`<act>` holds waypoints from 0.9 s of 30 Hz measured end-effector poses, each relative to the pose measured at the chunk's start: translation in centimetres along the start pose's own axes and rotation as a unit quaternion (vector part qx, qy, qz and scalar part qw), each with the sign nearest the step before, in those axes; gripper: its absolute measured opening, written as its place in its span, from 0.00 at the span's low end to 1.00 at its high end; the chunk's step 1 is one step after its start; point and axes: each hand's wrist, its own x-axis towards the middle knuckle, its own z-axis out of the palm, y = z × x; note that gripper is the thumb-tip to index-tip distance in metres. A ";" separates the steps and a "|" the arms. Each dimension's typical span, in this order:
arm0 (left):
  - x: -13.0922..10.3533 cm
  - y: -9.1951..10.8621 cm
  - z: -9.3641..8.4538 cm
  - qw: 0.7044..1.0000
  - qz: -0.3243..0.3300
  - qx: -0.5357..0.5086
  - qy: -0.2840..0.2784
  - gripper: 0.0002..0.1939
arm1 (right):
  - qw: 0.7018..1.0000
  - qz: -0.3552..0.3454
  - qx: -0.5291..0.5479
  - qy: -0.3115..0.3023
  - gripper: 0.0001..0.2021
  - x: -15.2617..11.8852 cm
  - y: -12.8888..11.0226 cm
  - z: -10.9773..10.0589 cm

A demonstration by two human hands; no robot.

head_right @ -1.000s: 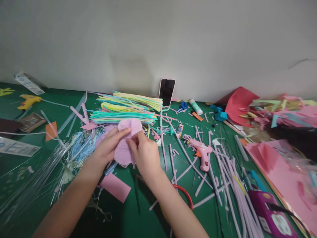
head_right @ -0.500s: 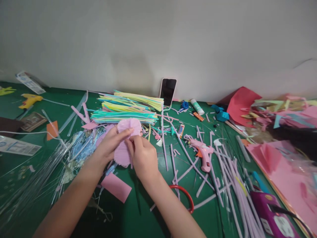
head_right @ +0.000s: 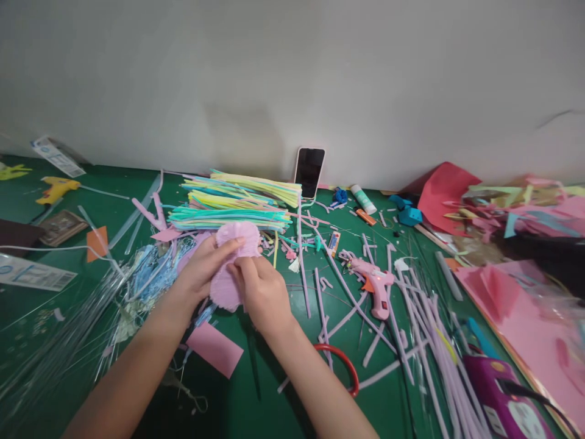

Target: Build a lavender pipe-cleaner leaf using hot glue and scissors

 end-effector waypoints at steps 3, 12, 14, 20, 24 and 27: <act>0.1 -0.2 -0.2 1.000 -0.002 0.008 0.002 0.18 | 1.000 0.019 -0.009 -0.001 0.10 -0.1 0.0 0.1; 0.1 -0.1 -0.1 1.000 -0.004 0.015 0.004 0.20 | 0.998 0.014 -0.033 0.050 0.07 -0.2 0.0 0.3; 0.1 -0.1 -0.1 1.000 -0.001 0.018 0.000 0.19 | 0.998 0.015 -0.036 0.054 0.08 -0.2 -0.1 0.3; 0.3 -0.3 -0.4 1.000 0.000 0.024 0.001 0.18 | 0.998 0.014 -0.039 0.042 0.08 -0.4 -0.2 0.3; 0.5 -0.3 -0.3 1.000 -0.009 0.006 -0.002 0.21 | 0.996 0.081 0.005 0.028 0.08 1.2 0.1 -1.0; 0.6 -0.3 -0.1 1.000 -0.009 0.003 0.003 0.24 | 0.994 0.102 0.026 0.014 0.06 4.6 0.6 -2.4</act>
